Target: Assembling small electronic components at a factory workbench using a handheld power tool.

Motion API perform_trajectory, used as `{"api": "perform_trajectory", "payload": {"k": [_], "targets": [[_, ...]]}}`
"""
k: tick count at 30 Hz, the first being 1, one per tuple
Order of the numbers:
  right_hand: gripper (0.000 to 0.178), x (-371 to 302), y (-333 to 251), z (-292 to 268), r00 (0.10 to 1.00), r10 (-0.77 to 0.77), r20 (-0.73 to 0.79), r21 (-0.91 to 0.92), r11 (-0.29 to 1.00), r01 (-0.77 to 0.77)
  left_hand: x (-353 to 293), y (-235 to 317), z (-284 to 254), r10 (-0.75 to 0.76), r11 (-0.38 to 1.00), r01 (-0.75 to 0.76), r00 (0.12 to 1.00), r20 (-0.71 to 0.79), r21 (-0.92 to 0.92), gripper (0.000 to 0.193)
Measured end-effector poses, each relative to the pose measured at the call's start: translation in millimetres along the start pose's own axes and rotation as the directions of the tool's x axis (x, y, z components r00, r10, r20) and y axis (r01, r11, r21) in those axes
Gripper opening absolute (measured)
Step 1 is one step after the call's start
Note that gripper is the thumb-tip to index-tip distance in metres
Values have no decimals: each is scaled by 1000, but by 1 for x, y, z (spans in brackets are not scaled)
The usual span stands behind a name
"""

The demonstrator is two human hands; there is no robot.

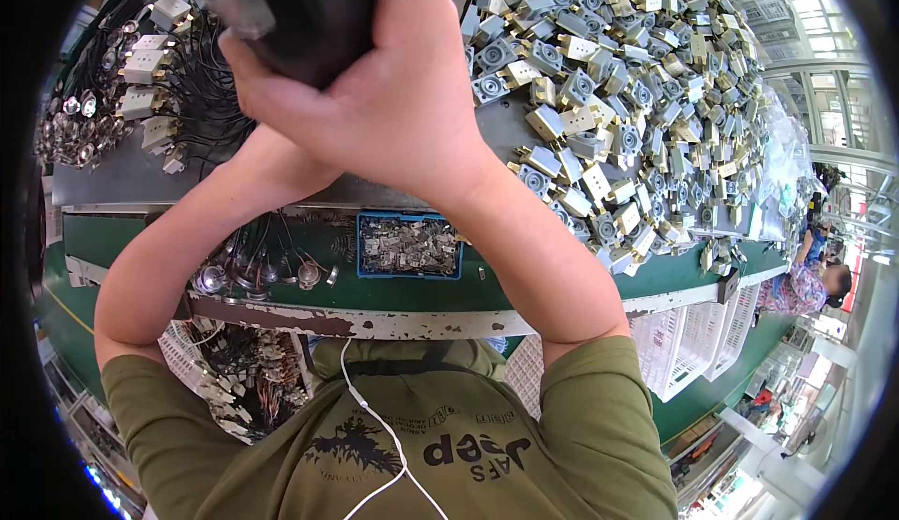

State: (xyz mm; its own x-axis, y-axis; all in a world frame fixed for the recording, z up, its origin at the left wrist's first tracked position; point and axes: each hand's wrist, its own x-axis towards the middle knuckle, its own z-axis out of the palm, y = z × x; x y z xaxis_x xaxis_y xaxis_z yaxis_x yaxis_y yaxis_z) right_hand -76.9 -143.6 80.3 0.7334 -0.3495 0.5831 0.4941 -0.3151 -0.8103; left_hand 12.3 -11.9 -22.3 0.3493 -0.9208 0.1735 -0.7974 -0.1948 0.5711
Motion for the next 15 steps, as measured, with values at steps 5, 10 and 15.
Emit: {"api": "perform_trajectory", "payload": {"k": [5,10,15], "targets": [[40,6,8,0,978,-135,160,-22,990,141,-6,-1,-6,7,999,-9,1000,-26,-54,29],[67,12,-23,-36,998,-53,-44,6,999,53,-4,23,-14,199,964,-197,980,8,179,30],[75,10,-2,-68,990,-35,-139,-188,982,8,-6,27,-29,293,943,-299,954,66,144,35]]}}
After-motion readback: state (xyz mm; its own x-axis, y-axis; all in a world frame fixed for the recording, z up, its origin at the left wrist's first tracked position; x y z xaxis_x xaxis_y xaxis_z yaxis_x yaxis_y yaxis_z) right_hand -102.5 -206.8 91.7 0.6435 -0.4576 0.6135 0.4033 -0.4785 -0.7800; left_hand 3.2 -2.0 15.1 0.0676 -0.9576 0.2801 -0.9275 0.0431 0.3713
